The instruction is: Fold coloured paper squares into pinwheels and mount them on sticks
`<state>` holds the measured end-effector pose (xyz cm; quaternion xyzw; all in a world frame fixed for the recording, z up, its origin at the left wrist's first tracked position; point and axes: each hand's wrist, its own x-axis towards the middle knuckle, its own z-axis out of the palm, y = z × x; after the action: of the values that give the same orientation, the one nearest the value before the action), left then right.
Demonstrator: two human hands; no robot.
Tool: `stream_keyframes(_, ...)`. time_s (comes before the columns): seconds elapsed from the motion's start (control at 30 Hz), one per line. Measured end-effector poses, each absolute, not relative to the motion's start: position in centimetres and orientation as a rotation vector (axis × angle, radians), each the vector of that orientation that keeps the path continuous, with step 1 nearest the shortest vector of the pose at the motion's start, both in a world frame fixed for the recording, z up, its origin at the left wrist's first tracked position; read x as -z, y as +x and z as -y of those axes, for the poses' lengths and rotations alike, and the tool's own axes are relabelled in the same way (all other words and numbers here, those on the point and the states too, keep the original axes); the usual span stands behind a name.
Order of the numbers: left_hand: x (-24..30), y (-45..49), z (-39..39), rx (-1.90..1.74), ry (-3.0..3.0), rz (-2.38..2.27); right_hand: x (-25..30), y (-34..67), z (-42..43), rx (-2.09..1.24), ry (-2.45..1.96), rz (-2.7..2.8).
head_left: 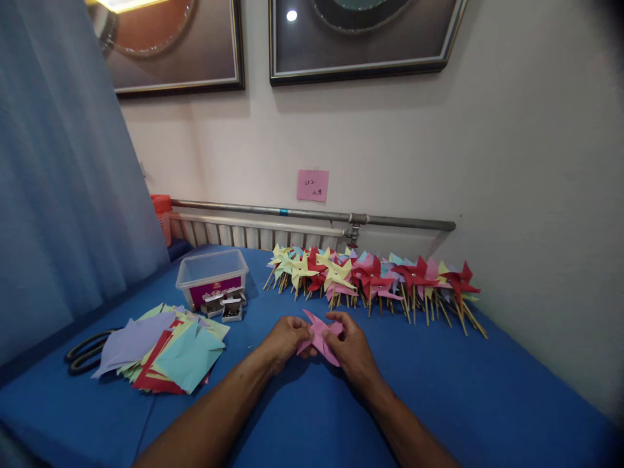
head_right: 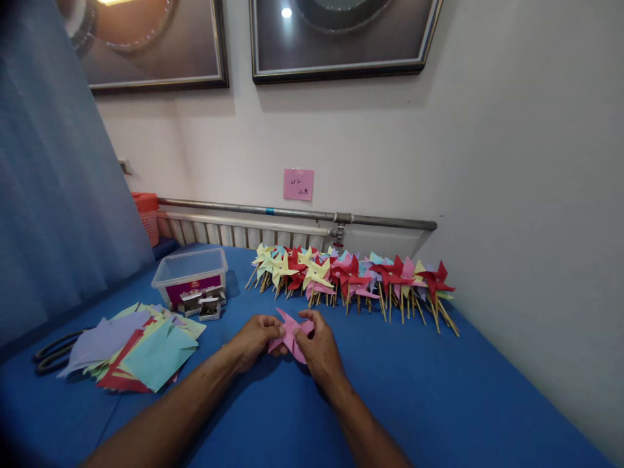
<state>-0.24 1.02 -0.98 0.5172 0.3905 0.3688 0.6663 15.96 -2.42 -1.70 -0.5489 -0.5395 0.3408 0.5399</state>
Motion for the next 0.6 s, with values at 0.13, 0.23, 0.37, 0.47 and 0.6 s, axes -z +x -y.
stream_keyframes(0.13,0.96,-0.14,-0.96,-0.831,1.175,-0.909,1.68,15.9,2.55,-0.798,-1.31,1.32)
stream_keyframes(0.23,0.88,-0.06,-0.86,-0.843,1.182,-0.924,1.79,15.9,2.62,-0.765,-1.309,1.354)
stream_keyframes(0.37,1.14,0.2,-0.9,-0.866,1.166,-0.934,2.01,15.87,2.6,-0.774,-1.269,1.35)
stream_keyframes(0.47,1.41,0.33,-1.06,-0.904,1.157,-0.938,2.07,15.66,2.5,-0.86,-1.206,1.278)
stream_keyframes(0.6,1.53,0.21,-1.39,-0.969,1.18,-0.929,2.03,15.26,2.42,-1.092,-1.083,1.039)
